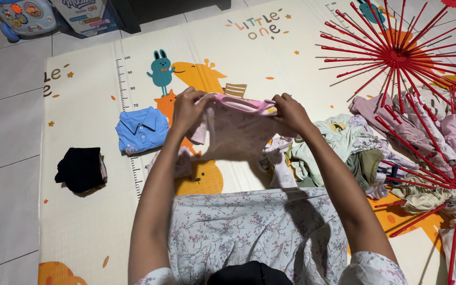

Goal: The person folds several pieces of clothing by hand while sitting on a floor mat and then stacks them together.

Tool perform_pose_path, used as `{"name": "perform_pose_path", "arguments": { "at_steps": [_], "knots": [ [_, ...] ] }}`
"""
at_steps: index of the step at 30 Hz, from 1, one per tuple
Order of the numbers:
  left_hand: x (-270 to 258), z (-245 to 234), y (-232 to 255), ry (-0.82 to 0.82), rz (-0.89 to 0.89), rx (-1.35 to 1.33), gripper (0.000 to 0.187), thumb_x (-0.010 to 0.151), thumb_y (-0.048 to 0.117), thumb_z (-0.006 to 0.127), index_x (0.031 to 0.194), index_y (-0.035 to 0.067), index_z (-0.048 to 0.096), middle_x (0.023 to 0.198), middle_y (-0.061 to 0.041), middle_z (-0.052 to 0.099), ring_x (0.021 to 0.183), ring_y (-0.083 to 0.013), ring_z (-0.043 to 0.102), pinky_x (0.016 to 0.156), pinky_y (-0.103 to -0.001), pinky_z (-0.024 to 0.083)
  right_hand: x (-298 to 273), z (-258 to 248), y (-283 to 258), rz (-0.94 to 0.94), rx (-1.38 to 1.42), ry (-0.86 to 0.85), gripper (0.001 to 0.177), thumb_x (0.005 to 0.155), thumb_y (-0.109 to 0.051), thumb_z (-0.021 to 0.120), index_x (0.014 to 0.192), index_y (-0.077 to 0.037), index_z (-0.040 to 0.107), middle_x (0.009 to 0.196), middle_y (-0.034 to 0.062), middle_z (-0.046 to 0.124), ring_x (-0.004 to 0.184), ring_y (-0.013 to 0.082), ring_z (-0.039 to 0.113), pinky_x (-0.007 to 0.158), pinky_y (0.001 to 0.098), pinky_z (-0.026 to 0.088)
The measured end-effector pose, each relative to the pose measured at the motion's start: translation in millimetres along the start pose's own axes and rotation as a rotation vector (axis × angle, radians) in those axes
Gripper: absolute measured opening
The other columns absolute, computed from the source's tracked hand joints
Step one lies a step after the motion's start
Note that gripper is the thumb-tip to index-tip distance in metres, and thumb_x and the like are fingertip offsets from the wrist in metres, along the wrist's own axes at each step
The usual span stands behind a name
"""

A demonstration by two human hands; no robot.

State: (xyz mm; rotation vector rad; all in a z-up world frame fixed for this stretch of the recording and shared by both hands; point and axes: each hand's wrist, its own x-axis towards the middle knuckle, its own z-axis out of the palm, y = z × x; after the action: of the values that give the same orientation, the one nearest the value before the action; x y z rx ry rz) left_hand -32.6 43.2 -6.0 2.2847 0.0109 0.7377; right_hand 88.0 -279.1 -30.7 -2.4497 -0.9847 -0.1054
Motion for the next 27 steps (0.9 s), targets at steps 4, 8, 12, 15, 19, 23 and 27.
{"name": "perform_pose_path", "arguments": {
  "at_steps": [4, 8, 12, 15, 19, 23, 27],
  "knots": [
    [4, -16, -5, -0.122, -0.069, 0.17, 0.034, 0.082, 0.038, 0.085, 0.091, 0.005, 0.081, 0.081, -0.016, 0.072, 0.072, -0.0298, 0.069, 0.065, -0.042, 0.052, 5, 0, 13, 0.104, 0.118, 0.011, 0.027, 0.083, -0.008, 0.077, 0.107, -0.009, 0.066, 0.096, 0.0108, 0.069, 0.085, 0.0243, 0.069, 0.075, 0.0383, 0.053],
    [9, -29, -21, -0.314, 0.028, 0.095, 0.044, 0.069, 0.035, 0.091, 0.098, 0.005, 0.079, 0.084, -0.016, 0.074, 0.074, -0.0262, 0.073, 0.068, -0.039, 0.056, 8, 9, 33, 0.119, 0.268, -0.15, 0.032, 0.083, -0.003, 0.073, 0.114, -0.009, 0.069, 0.088, 0.0091, 0.073, 0.079, 0.0195, 0.067, 0.073, 0.0361, 0.052],
    [13, -39, -17, -0.398, -0.224, 0.039, 0.031, 0.078, 0.032, 0.085, 0.1, 0.011, 0.08, 0.085, -0.013, 0.073, 0.079, -0.0277, 0.073, 0.072, -0.041, 0.056, 9, 0, 49, 0.122, 0.618, -0.14, 0.027, 0.084, -0.001, 0.069, 0.11, -0.004, 0.07, 0.09, 0.0016, 0.072, 0.077, 0.0115, 0.064, 0.072, 0.0288, 0.054],
    [15, -31, -19, -0.247, -0.248, 0.152, 0.022, 0.086, 0.026, 0.079, 0.101, 0.011, 0.081, 0.095, -0.015, 0.069, 0.087, -0.032, 0.068, 0.077, -0.045, 0.054, 9, 0, 48, 0.426, 0.818, -0.172, 0.019, 0.093, -0.008, 0.066, 0.112, -0.005, 0.066, 0.082, 0.0047, 0.065, 0.064, 0.0121, 0.057, 0.054, 0.0291, 0.047],
    [40, 29, -34, -0.067, -0.188, 0.273, 0.016, 0.088, 0.02, 0.073, 0.097, 0.008, 0.079, 0.104, -0.015, 0.067, 0.094, -0.0345, 0.067, 0.08, -0.048, 0.053, 11, 5, 60, 0.508, 0.857, -0.015, 0.025, 0.085, 0.003, 0.062, 0.109, -0.003, 0.067, 0.081, 0.0061, 0.064, 0.061, 0.01, 0.056, 0.05, 0.0262, 0.045],
    [83, 99, -41, 0.096, -0.147, 0.055, 0.013, 0.092, 0.01, 0.067, 0.098, 0.007, 0.078, 0.101, -0.017, 0.066, 0.094, -0.0327, 0.068, 0.084, -0.044, 0.056, 17, -14, 96, 0.534, 0.952, 0.259, 0.025, 0.087, 0.001, 0.061, 0.11, -0.003, 0.069, 0.084, 0.0055, 0.067, 0.059, 0.0102, 0.051, 0.048, 0.0256, 0.039],
    [114, 134, -53, 0.098, -0.188, -0.253, 0.023, 0.091, -0.001, 0.059, 0.104, 0.007, 0.076, 0.106, -0.013, 0.068, 0.096, -0.0243, 0.072, 0.086, -0.037, 0.059, 22, -28, 102, 0.392, 1.006, 0.309, 0.029, 0.088, 0.004, 0.061, 0.116, 0.0, 0.068, 0.093, 0.0069, 0.067, 0.066, 0.0102, 0.052, 0.055, 0.0241, 0.042]
  ]
}}
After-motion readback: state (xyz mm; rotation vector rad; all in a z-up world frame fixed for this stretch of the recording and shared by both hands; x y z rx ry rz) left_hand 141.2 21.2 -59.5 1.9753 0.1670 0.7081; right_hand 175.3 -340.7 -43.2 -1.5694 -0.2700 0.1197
